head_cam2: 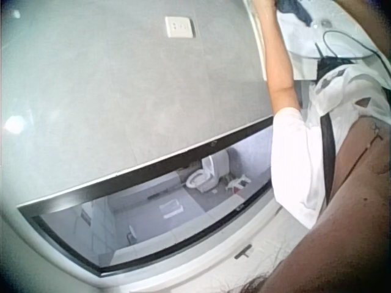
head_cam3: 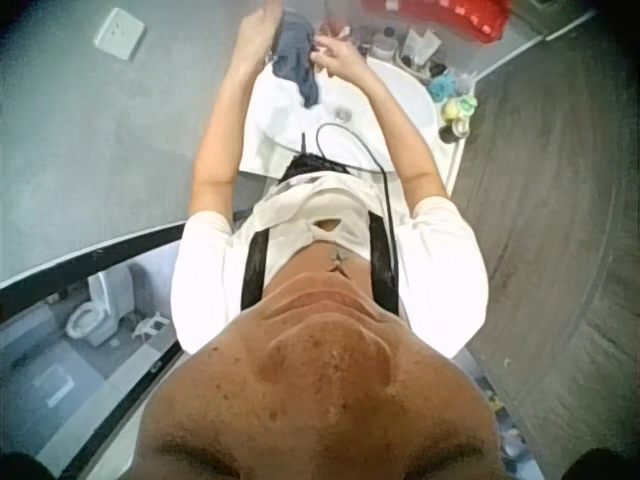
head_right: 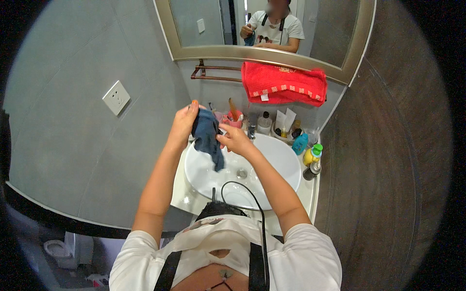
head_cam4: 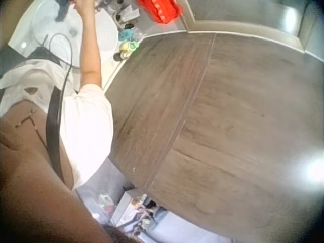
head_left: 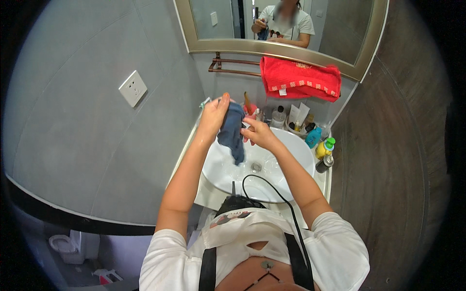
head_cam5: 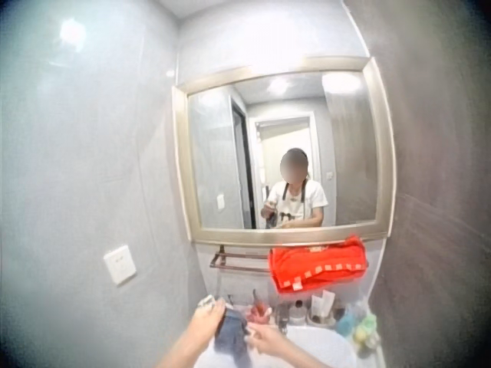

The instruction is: The person cleans various surfaces in a bathroom by hand with a cloth, including a mirror, wall tiles, and a door frame.

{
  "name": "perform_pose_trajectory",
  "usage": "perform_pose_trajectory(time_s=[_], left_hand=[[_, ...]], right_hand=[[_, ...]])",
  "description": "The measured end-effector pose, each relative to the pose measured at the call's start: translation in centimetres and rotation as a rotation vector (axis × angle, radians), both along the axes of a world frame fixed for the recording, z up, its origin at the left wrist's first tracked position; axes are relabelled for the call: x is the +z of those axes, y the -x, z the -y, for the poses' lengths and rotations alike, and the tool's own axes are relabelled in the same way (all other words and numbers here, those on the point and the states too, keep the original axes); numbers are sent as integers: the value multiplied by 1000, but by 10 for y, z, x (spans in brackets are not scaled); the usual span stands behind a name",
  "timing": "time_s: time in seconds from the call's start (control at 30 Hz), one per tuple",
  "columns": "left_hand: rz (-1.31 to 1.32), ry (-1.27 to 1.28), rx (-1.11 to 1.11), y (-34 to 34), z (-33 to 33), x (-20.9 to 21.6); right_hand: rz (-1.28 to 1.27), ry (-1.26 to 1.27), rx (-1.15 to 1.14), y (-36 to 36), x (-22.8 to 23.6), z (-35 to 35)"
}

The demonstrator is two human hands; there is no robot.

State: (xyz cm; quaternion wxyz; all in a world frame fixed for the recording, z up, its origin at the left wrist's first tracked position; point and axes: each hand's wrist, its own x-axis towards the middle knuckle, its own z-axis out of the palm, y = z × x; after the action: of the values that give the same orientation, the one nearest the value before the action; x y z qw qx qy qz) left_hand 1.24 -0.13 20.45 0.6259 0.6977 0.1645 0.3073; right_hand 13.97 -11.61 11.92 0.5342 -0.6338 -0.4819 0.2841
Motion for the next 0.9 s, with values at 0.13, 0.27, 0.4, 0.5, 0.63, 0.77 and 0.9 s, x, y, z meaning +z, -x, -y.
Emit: perform_pose_trajectory(time_s=[0.13, 0.27, 0.4, 0.5, 0.63, 0.77, 0.9], left_hand=[[-3, -83, -128, 15, 24, 4], [-96, -14, -426, 31, 14, -23], [-11, 13, -227, 13, -1, -45], [11, 68, -290, -25, 7, -47], [-91, 81, -288, -38, 19, -27], [-18, 11, -343, -67, 20, -22], [55, 61, -305, -101, 27, -2]], right_hand=[[-3, -92, -255, -8, -1, -4], [4, -416, -380, -1, 27, 5], [242, -577, -393, -4, 19, -1], [-47, -658, -339, -20, 10, 1], [12, -534, -355, -13, 42, 12], [316, -471, -394, -30, 59, 25], [263, -506, -258, -61, 86, 34]])
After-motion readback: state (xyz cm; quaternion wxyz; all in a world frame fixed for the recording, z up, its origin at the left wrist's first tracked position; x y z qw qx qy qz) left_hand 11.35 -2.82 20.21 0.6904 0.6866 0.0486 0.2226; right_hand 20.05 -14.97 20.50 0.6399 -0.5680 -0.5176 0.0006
